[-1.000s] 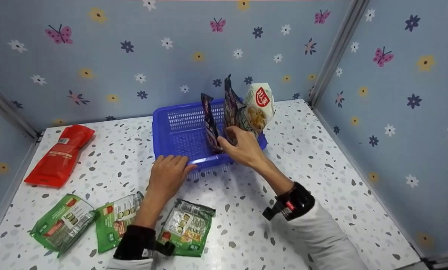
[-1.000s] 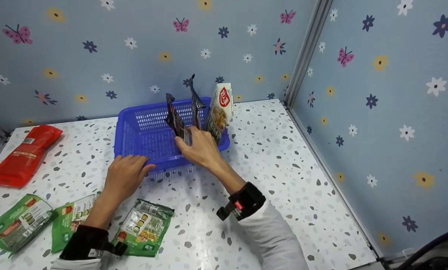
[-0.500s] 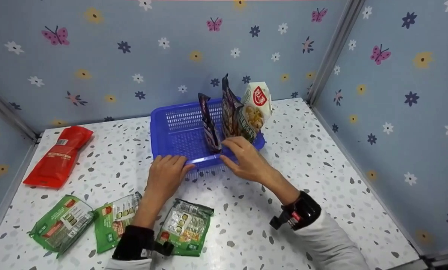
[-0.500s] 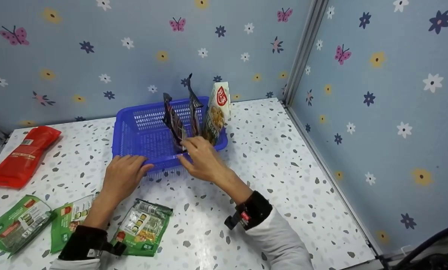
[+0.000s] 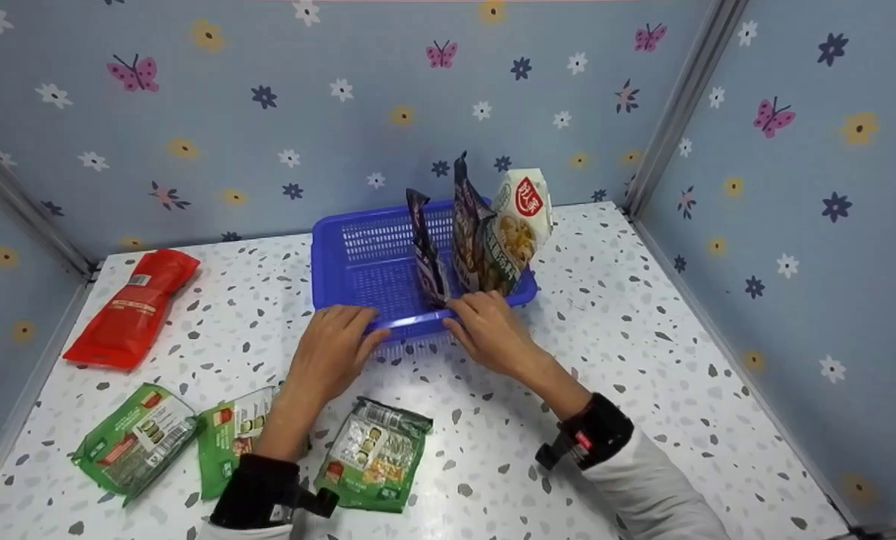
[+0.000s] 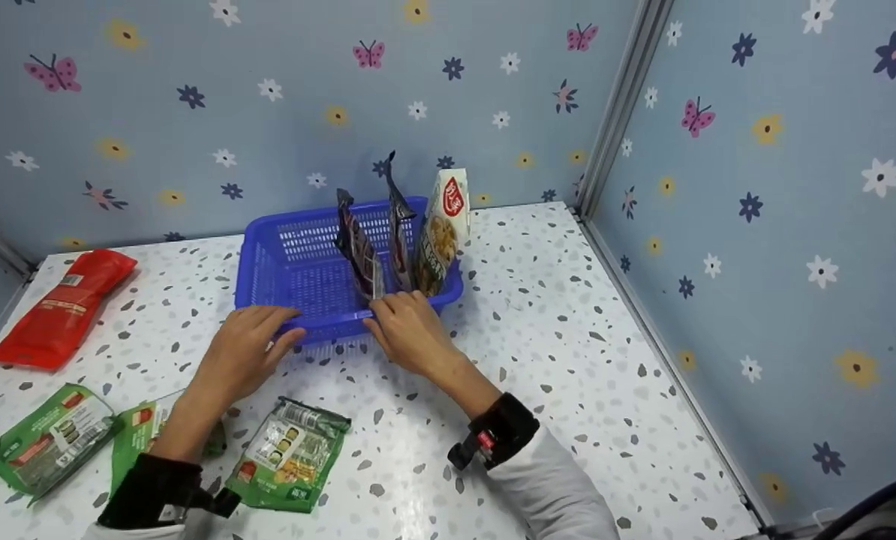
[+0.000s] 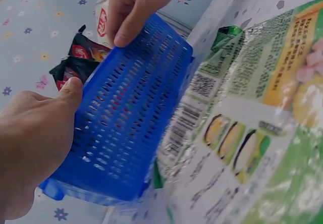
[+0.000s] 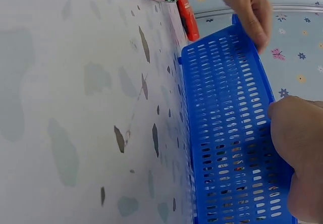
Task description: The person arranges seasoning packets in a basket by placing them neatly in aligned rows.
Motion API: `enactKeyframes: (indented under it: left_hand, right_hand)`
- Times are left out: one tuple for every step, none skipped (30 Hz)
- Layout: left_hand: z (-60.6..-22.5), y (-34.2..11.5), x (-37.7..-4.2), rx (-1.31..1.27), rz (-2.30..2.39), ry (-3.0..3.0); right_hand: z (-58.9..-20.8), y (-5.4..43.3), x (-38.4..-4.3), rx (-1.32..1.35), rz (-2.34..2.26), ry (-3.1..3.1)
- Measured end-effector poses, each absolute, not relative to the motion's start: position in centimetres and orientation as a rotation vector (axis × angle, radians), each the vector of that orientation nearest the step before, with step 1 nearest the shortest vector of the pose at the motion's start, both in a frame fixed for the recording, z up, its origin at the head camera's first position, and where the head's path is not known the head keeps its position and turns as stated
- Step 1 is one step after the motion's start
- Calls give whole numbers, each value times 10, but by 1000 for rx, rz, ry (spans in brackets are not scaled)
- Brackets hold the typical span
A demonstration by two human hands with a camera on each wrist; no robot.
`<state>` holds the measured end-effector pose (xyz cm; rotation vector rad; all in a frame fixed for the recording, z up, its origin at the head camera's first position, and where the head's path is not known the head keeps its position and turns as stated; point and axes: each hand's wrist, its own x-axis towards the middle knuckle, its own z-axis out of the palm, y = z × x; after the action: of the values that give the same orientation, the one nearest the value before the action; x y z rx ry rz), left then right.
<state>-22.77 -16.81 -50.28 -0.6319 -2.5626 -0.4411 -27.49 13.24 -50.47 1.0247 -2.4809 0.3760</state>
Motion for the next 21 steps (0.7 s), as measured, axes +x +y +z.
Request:
enactKeyframes:
  left_hand:
    - [-500, -173, -226, -636, -461, -2542]
    - [-496, -178, -223, -635, -476, -2520]
    - [-493, -185, -221, -623, -492, -2507]
    - [-489, -193, -218, -606, -502, -2498]
    - [-485, -203, -216, -583, -512, -2491]
    - [-482, -213, -214, -554, -521, -2491]
    - [-479, -225, -212, -522, -527, -2491]
    - [-477, -237, -210, -486, -535, -2495]
    - [-474, -250, -208, -447, -546, -2504]
    - [-473, -264, -207, -412, -552, -2511]
    - [-472, -277, -206, -374, -561, -2518]
    - [-471, -291, -205, -334, -566, -2529]
    - [-471, -305, -205, -296, -571, -2542]
    - [-472, -318, -205, -258, -574, -2559]
    - [-473, -331, -206, -218, -576, -2578]
    - [-474, -343, -206, -177, -579, -2602]
    - [-476, -355, -207, -135, -581, -2627]
    - [-478, -367, -209, -92, -583, -2651]
    - [-480, -378, -211, -58, -592, -2675]
    - [-482, -389, -213, -23, -596, -2695]
    - [-484, -399, -214, 14, -600, -2710]
  right_hand:
    - [-506, 132, -275, 1021, 376, -2479]
    - [-506, 132, -275, 1018, 379, -2477]
    - [-507, 132, -275, 1015, 383, -2475]
    - [-508, 132, -275, 1010, 385, -2477]
    - [-508, 131, -276, 1008, 389, -2475]
    - [-508, 131, -276, 1006, 390, -2473]
    - [-509, 131, -276, 1002, 390, -2472]
    - [-509, 131, -276, 1001, 390, -2470]
    - [-510, 131, -275, 998, 390, -2469]
    - [-510, 130, -275, 997, 389, -2467]
    - [-510, 130, -275, 996, 389, -2465]
    - [-510, 130, -275, 996, 386, -2464]
    - [-510, 130, -275, 995, 386, -2466]
    - [-510, 130, -275, 998, 388, -2465]
    - [-510, 130, -275, 997, 389, -2465]
    - [-510, 130, -275, 999, 390, -2466]
    - [-510, 129, -275, 998, 393, -2468]
    - [-510, 129, -274, 998, 396, -2469]
    - [-510, 129, -274, 997, 398, -2469]
    - [-510, 129, -274, 997, 401, -2468]
    - [-510, 129, -273, 997, 405, -2467]
